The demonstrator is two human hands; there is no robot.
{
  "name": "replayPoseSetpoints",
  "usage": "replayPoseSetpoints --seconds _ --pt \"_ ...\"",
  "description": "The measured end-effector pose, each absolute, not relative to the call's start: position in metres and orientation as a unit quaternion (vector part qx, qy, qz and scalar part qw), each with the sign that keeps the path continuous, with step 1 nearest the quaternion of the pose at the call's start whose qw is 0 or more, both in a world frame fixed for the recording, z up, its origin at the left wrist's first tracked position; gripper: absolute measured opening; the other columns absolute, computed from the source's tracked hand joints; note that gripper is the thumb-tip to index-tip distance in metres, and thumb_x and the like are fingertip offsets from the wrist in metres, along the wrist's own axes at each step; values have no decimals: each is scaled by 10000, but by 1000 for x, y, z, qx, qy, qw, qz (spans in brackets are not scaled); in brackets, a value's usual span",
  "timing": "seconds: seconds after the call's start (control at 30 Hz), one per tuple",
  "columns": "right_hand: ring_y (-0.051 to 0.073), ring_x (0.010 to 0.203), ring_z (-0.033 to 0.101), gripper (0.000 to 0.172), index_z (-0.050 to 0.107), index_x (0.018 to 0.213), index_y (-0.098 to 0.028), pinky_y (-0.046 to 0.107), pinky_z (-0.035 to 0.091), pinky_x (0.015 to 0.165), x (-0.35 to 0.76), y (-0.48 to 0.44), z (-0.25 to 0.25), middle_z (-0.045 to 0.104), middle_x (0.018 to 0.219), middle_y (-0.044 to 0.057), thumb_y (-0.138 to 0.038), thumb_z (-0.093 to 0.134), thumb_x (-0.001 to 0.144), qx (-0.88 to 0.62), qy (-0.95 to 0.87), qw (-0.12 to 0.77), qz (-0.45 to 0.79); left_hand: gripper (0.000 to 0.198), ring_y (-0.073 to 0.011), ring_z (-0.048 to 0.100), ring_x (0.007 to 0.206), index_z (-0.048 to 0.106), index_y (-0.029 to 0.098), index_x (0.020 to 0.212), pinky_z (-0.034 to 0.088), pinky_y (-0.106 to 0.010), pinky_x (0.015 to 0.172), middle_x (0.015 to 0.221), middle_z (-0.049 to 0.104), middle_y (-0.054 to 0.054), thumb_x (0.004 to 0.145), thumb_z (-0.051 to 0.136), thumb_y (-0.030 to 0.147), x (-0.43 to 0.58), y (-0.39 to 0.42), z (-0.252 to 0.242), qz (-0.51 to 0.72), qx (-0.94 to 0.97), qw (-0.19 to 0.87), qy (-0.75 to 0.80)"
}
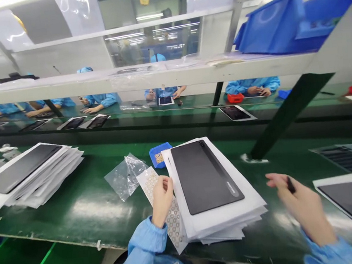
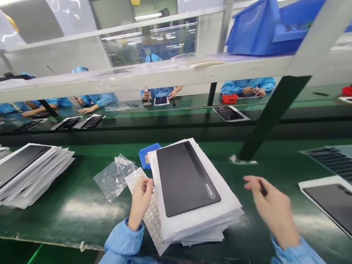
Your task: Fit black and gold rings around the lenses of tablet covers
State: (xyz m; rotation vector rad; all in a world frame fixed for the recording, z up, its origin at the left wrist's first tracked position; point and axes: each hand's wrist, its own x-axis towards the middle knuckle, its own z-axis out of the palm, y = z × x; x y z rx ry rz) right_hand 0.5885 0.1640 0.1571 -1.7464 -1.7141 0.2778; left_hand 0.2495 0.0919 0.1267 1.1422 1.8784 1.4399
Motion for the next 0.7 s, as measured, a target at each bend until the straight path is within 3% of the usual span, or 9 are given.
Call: replayPoseSetpoints --seconds 0.07,0.13,0.27,0.4,0.5,0.6,0.7 --pt "241 755 652 356 646 907 -226 336 497 688 569 159 161 704 865 110 -460 387 836 -627 -687 343 134 249 -159 531 599 507 195 718 416 -278 600 618 519 12 815 507 424 258 95 132 514 439 265 688" --pt "258 809 645 395 648 883 -191 347 486 728 551 158 157 681 891 121 -486 394 816 -609 -707 332 138 286 -157 523 585 498 195 679 414 -280 594 601 512 13 783 534 459 262 99 133 499 444 271 693" --pt "252 751 646 425 649 828 -181 333 477 684 536 160 139 669 808 103 -517 389 833 -605 -711 314 170 388 -179 570 657 506 181 738 448 -292 606 654 547 -6 731 566 564 254 101 135 477 419 292 715" --pt "251 657 628 450 602 660 -206 318 439 585 530 154 136 648 685 91 -528 346 843 -607 -707 307 190 494 -218 615 633 556 159 748 478 -315 536 640 615 -48 733 521 651 253 94 141 422 416 394 702" --pt "223 602 592 437 545 593 -208 302 412 562 522 145 146 607 643 78 -503 341 844 -590 -722 311 183 441 -250 632 842 616 157 806 502 -345 734 852 685 -95 725 599 590 262 88 146 422 436 422 673" --pt "185 544 531 417 441 543 -212 282 376 539 513 139 159 530 554 37 -489 347 840 -569 -727 322 210 453 -264 576 1057 624 149 984 426 -349 941 1076 656 -114 745 629 533 266 86 149 445 433 433 653" --pt "156 523 477 387 355 541 -215 261 344 521 510 138 168 461 508 -3 -472 368 830 -572 -711 333 239 485 -289 520 1154 598 135 1079 358 -387 1025 1186 608 -132 749 658 485 266 86 151 463 406 452 646"
